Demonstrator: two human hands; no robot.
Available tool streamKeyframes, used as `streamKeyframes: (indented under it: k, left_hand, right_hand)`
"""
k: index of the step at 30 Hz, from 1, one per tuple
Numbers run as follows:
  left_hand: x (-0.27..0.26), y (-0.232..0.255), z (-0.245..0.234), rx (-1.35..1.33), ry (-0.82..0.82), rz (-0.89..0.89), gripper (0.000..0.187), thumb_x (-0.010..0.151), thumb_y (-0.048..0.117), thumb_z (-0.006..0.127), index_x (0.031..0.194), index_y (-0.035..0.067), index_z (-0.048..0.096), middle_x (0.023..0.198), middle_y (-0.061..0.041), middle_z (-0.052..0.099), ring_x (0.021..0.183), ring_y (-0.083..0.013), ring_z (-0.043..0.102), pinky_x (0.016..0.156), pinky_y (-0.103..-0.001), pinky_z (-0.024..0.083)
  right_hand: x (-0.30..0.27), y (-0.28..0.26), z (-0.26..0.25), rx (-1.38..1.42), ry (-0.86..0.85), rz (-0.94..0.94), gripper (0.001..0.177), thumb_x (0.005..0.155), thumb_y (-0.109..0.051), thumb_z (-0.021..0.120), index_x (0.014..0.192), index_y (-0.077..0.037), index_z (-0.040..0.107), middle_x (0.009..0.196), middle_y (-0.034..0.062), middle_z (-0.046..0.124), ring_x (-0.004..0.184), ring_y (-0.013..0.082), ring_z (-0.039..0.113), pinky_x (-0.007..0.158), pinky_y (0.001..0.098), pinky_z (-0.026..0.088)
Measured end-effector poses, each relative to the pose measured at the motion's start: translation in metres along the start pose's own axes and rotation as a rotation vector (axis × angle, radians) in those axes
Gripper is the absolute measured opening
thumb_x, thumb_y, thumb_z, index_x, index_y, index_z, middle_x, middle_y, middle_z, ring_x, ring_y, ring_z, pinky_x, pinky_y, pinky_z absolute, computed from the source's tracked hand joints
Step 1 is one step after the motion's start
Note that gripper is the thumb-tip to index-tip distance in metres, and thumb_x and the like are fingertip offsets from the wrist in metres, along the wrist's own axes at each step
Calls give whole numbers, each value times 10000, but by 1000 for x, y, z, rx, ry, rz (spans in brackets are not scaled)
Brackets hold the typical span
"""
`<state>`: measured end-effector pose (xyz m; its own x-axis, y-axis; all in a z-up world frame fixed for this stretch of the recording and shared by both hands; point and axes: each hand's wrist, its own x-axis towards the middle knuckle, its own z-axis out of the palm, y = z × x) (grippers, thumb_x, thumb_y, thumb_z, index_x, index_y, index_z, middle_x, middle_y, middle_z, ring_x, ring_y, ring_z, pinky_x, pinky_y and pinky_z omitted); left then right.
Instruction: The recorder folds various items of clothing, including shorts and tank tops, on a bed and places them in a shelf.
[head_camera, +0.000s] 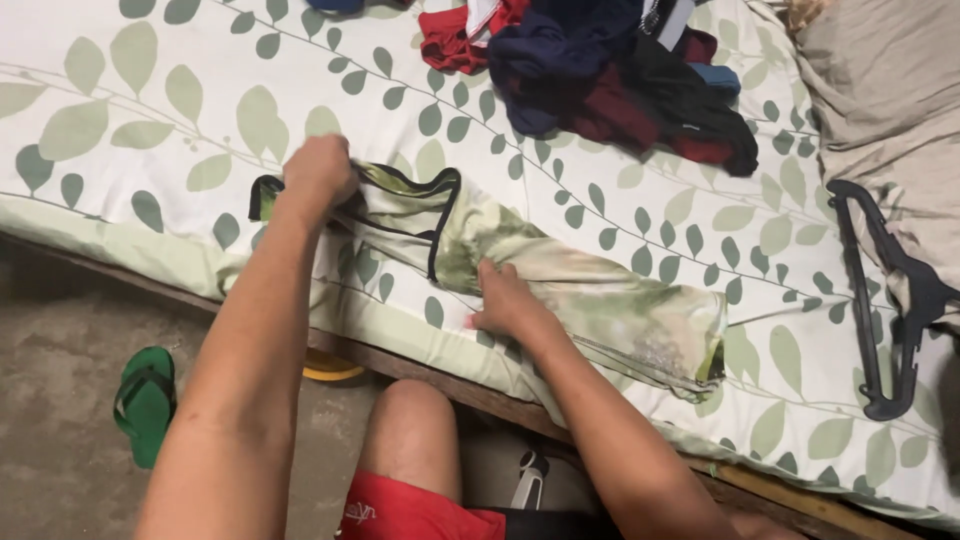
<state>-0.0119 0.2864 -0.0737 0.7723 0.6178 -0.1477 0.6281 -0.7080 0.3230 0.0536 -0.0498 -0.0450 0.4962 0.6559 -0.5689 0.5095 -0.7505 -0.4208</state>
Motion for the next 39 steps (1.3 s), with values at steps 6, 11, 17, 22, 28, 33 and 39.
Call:
streamKeyframes:
  k: [6,11,17,22,28,33,39]
  left_hand:
    - [61,-86,22,-579,754,-351,72,769,29,608,832,-4,599,825,-227,688,763,-391,684,746,-487,542]
    - [39,-74,-28,-1233,518,-593,170,812,38,524,982,28,540,858,-105,615,713,-245,602,660,-440,534]
    - [30,-38,-22,-803,707,-418,465,781,66,653,1193,-54,475,1166,-255,529,1053,-358,545,924,-529,472]
    - [-16,47,5,-115,828,91,532,810,69,657,1304,-92,542,1244,-314,538,1201,-450,507,975,-591,385]
    - [-89,148,32,-108,67,250,314,881,189,626,1143,15,612,1193,-253,593,1081,-457,626,894,-576,512]
    - [-126,156,27,-114,-20,-9,460,873,242,664,1229,4,497,1222,-288,572,1026,-480,652,855,-567,534]
    - [-145,138,33,-225,-143,-123,558,848,222,692,1268,-48,443,1121,-340,668,1066,-499,659,922,-566,510]
  right_hand:
    - [12,-7,-5,-73,-94,69,1152,652,-276,947,1556,-84,260,1481,334,423,1341,459,512,1101,433,458]
    - [10,-19,-12,-85,-132,126,1126,665,-266,946,1549,-102,268,1490,326,409,1331,465,515,1085,457,462]
    - [5,-24,-17,-84,-130,139,1099,666,-258,940,1541,-115,289,1477,315,433,1317,461,532,1067,468,475]
    - [8,-17,-10,-81,-115,119,1094,656,-254,948,1525,-93,303,1459,325,451,1317,466,531,1071,463,473]
    - [7,24,17,-12,136,-136,1109,616,-266,972,1467,10,317,1324,328,536,1294,480,489,1072,461,434]
    - [-66,31,1,103,402,-227,467,818,-218,792,1192,-57,563,1181,218,558,1127,433,543,950,499,462]
    - [-126,101,-14,-174,506,-83,413,837,-305,738,1161,-87,602,1155,162,574,1154,355,514,971,524,371]
